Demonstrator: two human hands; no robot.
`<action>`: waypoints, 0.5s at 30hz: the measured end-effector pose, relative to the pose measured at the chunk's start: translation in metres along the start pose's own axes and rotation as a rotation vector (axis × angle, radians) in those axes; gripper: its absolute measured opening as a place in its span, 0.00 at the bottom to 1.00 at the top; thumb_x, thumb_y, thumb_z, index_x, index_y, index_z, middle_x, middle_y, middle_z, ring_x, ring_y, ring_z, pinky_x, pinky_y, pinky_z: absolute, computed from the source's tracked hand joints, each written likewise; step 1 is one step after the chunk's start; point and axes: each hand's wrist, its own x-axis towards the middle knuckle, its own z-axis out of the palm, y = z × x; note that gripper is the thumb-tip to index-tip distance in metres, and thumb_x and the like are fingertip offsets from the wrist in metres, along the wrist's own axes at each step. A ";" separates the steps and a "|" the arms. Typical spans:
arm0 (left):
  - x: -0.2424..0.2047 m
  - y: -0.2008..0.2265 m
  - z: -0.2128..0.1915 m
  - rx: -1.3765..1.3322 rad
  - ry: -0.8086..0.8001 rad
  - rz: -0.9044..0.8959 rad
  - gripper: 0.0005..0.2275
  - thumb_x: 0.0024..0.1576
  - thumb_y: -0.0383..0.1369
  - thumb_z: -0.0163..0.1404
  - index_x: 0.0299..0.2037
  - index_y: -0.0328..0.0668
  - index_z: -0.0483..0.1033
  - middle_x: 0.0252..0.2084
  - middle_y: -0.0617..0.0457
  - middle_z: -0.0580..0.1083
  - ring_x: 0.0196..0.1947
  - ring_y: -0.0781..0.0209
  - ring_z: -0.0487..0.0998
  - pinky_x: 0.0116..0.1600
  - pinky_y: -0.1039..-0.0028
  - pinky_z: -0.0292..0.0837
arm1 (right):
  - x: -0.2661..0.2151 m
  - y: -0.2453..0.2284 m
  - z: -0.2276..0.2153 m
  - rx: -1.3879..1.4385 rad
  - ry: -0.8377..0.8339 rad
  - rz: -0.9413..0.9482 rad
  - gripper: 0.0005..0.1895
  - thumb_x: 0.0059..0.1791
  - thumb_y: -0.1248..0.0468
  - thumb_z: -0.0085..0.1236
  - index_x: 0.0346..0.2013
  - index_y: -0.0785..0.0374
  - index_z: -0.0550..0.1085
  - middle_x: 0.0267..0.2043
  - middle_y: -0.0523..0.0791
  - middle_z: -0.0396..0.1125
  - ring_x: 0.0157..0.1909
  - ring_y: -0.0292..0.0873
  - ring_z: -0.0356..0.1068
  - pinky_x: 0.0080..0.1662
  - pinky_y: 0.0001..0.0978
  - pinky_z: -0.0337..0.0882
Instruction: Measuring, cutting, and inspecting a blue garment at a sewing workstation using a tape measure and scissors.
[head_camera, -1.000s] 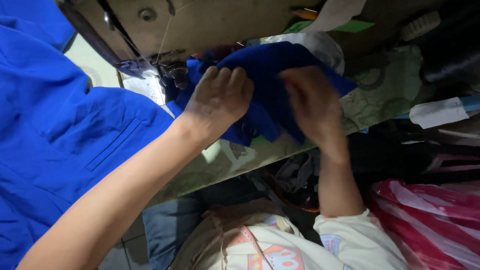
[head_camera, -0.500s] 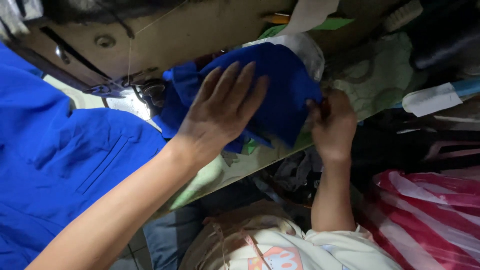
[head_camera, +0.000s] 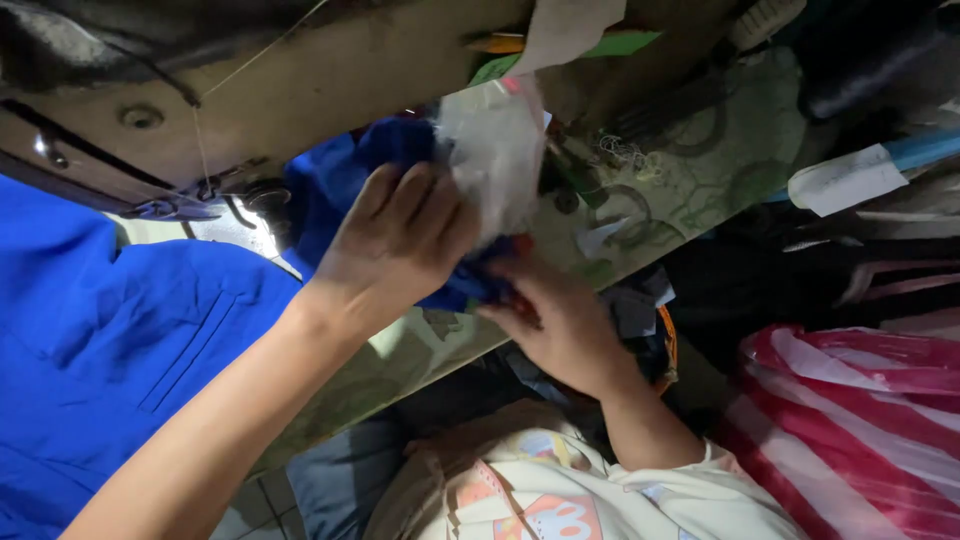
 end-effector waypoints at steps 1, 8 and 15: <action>-0.007 0.001 0.000 0.014 -0.021 -0.020 0.03 0.66 0.24 0.47 0.42 0.43 0.71 0.45 0.47 0.72 0.40 0.54 0.74 0.45 0.69 0.69 | 0.002 0.001 -0.007 0.068 -0.027 0.119 0.15 0.50 0.60 0.61 0.51 0.56 0.72 0.44 0.44 0.73 0.34 0.45 0.71 0.38 0.36 0.67; -0.024 -0.001 0.002 0.013 -0.053 -0.037 0.15 0.68 0.26 0.49 0.63 0.49 0.71 0.56 0.46 0.79 0.38 0.57 0.74 0.44 0.70 0.70 | 0.024 -0.003 -0.028 0.020 0.169 0.186 0.30 0.54 0.67 0.61 0.69 0.56 0.62 0.48 0.43 0.72 0.22 0.33 0.56 0.28 0.29 0.64; -0.043 -0.008 -0.037 0.004 -0.145 -0.006 0.07 0.66 0.24 0.44 0.51 0.40 0.71 0.50 0.45 0.77 0.41 0.56 0.74 0.49 0.68 0.70 | 0.041 0.050 -0.030 -0.081 0.030 -0.038 0.27 0.44 0.78 0.58 0.57 0.58 0.71 0.57 0.45 0.70 0.57 0.49 0.70 0.54 0.38 0.65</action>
